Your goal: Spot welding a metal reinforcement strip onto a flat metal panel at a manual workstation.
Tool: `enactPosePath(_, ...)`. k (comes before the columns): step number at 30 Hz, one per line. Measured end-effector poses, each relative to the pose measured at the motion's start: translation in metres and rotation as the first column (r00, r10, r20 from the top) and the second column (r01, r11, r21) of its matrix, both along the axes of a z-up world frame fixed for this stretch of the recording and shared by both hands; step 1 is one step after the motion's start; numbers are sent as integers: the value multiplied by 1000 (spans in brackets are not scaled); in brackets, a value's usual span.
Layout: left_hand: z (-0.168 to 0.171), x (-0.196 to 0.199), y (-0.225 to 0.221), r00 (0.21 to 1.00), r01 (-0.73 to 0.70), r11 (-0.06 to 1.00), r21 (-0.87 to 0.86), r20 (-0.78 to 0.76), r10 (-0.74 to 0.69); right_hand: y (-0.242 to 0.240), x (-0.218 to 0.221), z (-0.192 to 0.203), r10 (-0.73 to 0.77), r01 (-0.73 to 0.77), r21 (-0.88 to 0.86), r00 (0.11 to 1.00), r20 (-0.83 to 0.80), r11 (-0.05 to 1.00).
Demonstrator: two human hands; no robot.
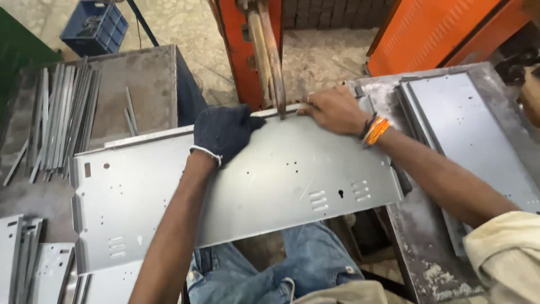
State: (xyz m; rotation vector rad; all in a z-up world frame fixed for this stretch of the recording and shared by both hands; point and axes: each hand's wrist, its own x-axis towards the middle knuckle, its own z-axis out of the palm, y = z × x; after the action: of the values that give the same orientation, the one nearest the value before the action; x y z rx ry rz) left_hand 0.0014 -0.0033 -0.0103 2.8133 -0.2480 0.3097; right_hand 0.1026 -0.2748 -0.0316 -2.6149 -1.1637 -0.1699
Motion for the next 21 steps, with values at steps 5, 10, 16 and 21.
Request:
enactPosePath(5, 10, 1, 0, 999, -7, 1000, 19, -47, 8, 4, -11, 16, -149, 134, -146, 984, -101, 980)
enactPosePath(10, 4, 2, 25, 999, -14, 1000, -10, 40, 14, 2, 1, 28, 70, -70, 3, 997, -38, 998)
enactPosePath(16, 16, -22, 59, 992, -103, 991, 82, -58, 108, -4, -2, 18, 105, -106, 130, 994, 13, 986)
enactPosePath(21, 15, -28, 61, 980, -145, 985, 92, -122, 156, 7, 3, 0, 3, -3, -14, 1000, -7, 1000)
